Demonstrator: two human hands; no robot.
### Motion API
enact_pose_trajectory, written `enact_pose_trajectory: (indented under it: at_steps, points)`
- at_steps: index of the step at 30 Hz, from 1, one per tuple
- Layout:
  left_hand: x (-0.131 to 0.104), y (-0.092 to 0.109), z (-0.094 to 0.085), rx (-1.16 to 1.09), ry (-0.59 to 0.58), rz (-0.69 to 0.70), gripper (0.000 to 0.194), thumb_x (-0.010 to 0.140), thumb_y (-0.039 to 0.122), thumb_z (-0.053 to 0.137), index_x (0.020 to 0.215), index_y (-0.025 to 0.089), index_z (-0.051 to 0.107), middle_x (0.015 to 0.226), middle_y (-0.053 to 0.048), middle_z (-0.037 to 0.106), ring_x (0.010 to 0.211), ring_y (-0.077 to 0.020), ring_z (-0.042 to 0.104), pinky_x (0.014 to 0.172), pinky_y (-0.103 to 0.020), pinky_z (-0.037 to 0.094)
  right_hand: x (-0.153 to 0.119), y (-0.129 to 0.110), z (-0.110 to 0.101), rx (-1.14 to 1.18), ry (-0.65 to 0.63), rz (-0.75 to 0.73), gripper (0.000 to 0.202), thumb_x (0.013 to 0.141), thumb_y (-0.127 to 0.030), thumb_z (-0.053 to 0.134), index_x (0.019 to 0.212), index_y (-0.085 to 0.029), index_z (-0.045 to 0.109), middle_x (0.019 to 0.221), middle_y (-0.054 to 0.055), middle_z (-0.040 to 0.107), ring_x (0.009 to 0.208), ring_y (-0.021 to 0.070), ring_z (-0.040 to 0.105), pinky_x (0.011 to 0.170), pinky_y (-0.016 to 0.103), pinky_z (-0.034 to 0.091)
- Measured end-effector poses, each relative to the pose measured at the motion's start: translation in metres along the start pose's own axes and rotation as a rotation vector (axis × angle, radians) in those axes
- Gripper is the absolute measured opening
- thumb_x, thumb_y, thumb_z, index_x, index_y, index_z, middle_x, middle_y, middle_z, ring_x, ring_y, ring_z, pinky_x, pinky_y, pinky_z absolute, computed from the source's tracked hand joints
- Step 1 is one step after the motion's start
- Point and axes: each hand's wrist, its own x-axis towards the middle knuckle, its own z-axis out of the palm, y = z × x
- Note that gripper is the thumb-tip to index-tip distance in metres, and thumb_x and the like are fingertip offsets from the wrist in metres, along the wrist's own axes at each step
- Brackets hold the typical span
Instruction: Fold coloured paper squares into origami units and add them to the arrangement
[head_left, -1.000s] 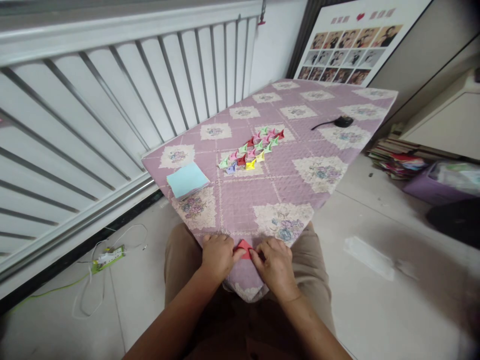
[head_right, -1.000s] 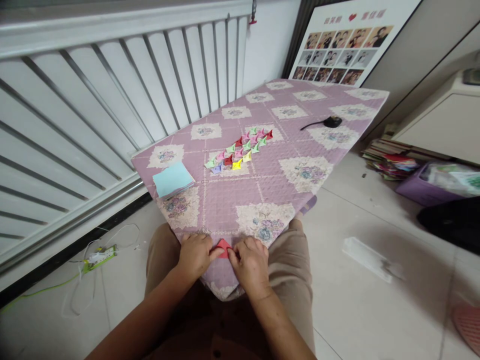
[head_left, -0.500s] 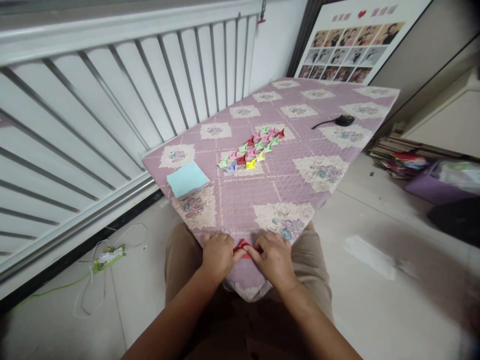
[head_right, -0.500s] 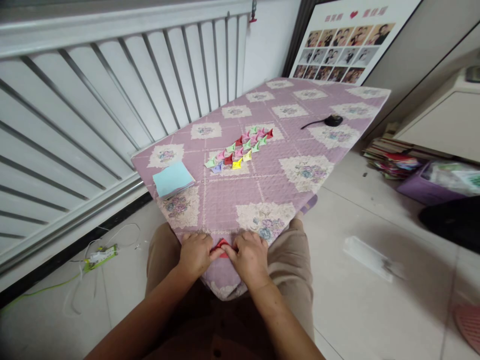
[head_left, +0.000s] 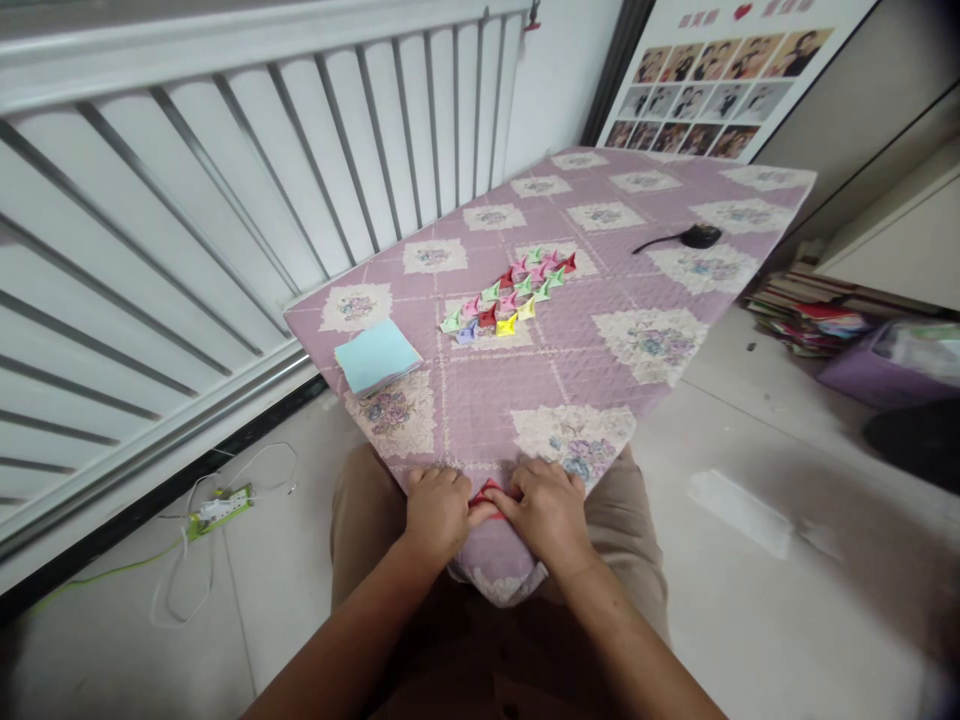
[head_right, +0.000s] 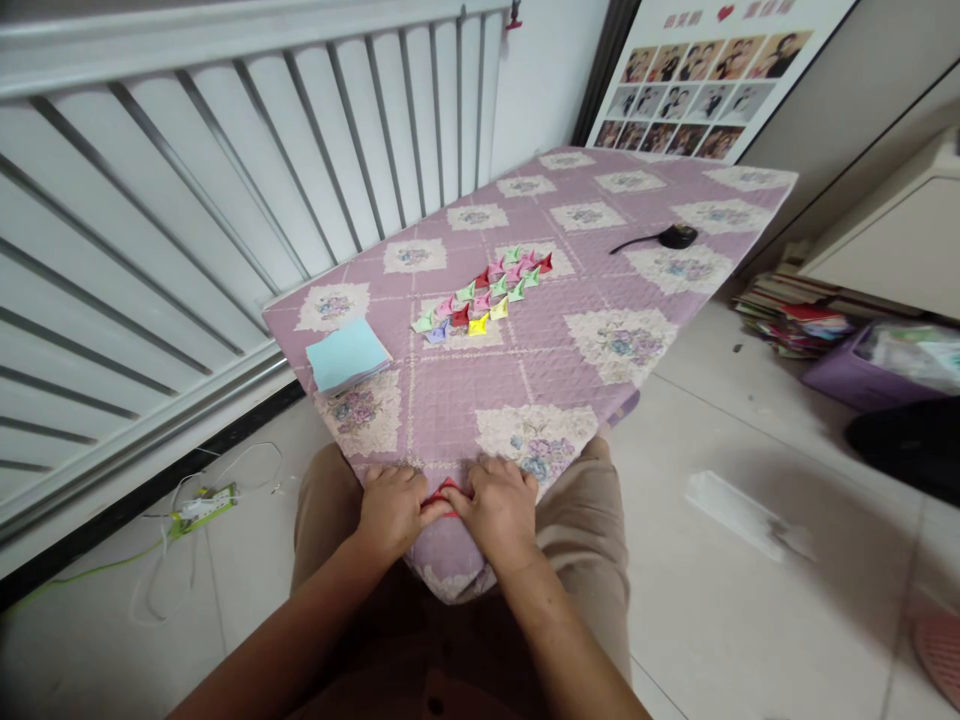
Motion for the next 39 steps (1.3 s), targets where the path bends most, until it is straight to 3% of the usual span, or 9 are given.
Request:
enact_pose_trajectory:
  at_steps: [12, 16, 20, 24, 31, 35, 39]
  points:
    - [-0.007, -0.001, -0.002, -0.030, -0.072, -0.026, 0.035, 0.090, 0.050, 0.046, 0.084, 0.019, 0.062, 0.089, -0.008, 0.062, 0.088, -0.0256, 0.053, 0.075, -0.039, 0.033, 0.005, 0.001, 0.004, 0.012, 0.012, 0.032, 0.035, 0.080, -0.048, 0.063, 0.059, -0.021, 0.056, 0.071, 0.002, 0.060, 0.074, 0.0186, 0.049, 0.066, 0.032, 0.022]
    - [-0.009, 0.000, -0.001, -0.052, -0.039, -0.049, 0.034, 0.087, 0.052, 0.051, 0.088, 0.020, 0.061, 0.092, -0.007, 0.061, 0.090, -0.0255, 0.051, 0.078, -0.039, 0.034, 0.006, 0.001, 0.007, -0.003, 0.046, 0.030, 0.036, 0.082, -0.048, 0.061, 0.059, -0.021, 0.056, 0.069, 0.002, 0.061, 0.074, 0.0190, 0.050, 0.066, 0.032, 0.021]
    - [-0.012, 0.002, 0.003, -0.098, 0.029, 0.095, 0.024, 0.089, 0.043, 0.054, 0.099, 0.023, 0.062, 0.105, -0.005, 0.059, 0.098, -0.0234, 0.048, 0.085, -0.039, 0.034, 0.006, 0.001, 0.008, -0.023, 0.054, 0.026, 0.037, 0.083, -0.049, 0.059, 0.060, -0.021, 0.056, 0.070, 0.003, 0.062, 0.075, 0.0195, 0.050, 0.066, 0.033, 0.021]
    - [-0.016, 0.006, 0.008, -0.102, 0.004, 0.284, 0.024, 0.097, 0.030, 0.040, 0.110, 0.030, 0.061, 0.111, -0.001, 0.061, 0.100, -0.0210, 0.048, 0.087, -0.037, 0.033, 0.004, 0.000, 0.008, -0.024, 0.058, 0.021, 0.037, 0.082, -0.051, 0.060, 0.060, -0.021, 0.056, 0.069, 0.002, 0.061, 0.074, 0.0194, 0.051, 0.066, 0.032, 0.022]
    - [-0.030, 0.005, 0.005, -0.069, -0.035, 0.369, 0.035, 0.096, 0.022, 0.036, 0.127, 0.027, 0.052, 0.124, -0.005, 0.057, 0.110, -0.0229, 0.046, 0.090, -0.039, 0.031, -0.001, 0.011, 0.008, 0.141, 0.101, 0.015, 0.019, 0.089, -0.031, 0.052, 0.076, -0.020, 0.062, 0.076, 0.004, 0.064, 0.077, 0.0193, 0.054, 0.071, 0.032, 0.030]
    - [-0.034, 0.004, 0.005, -0.080, -0.028, 0.375, 0.039, 0.094, 0.021, 0.040, 0.132, 0.026, 0.047, 0.128, -0.007, 0.054, 0.114, -0.0240, 0.045, 0.090, -0.040, 0.031, -0.017, 0.010, 0.005, 0.344, 0.139, -0.136, 0.021, 0.093, -0.023, 0.043, 0.097, -0.017, 0.062, 0.088, 0.007, 0.066, 0.086, 0.0199, 0.057, 0.080, 0.034, 0.040]
    - [-0.035, -0.001, 0.013, -0.061, 0.023, 0.403, 0.035, 0.094, 0.024, 0.041, 0.128, 0.024, 0.050, 0.128, -0.007, 0.055, 0.113, -0.0236, 0.046, 0.089, -0.039, 0.033, -0.040, 0.000, 0.010, 0.385, 0.076, -0.316, 0.026, 0.093, -0.016, 0.041, 0.112, -0.018, 0.059, 0.099, 0.008, 0.065, 0.092, 0.0197, 0.057, 0.084, 0.035, 0.045]
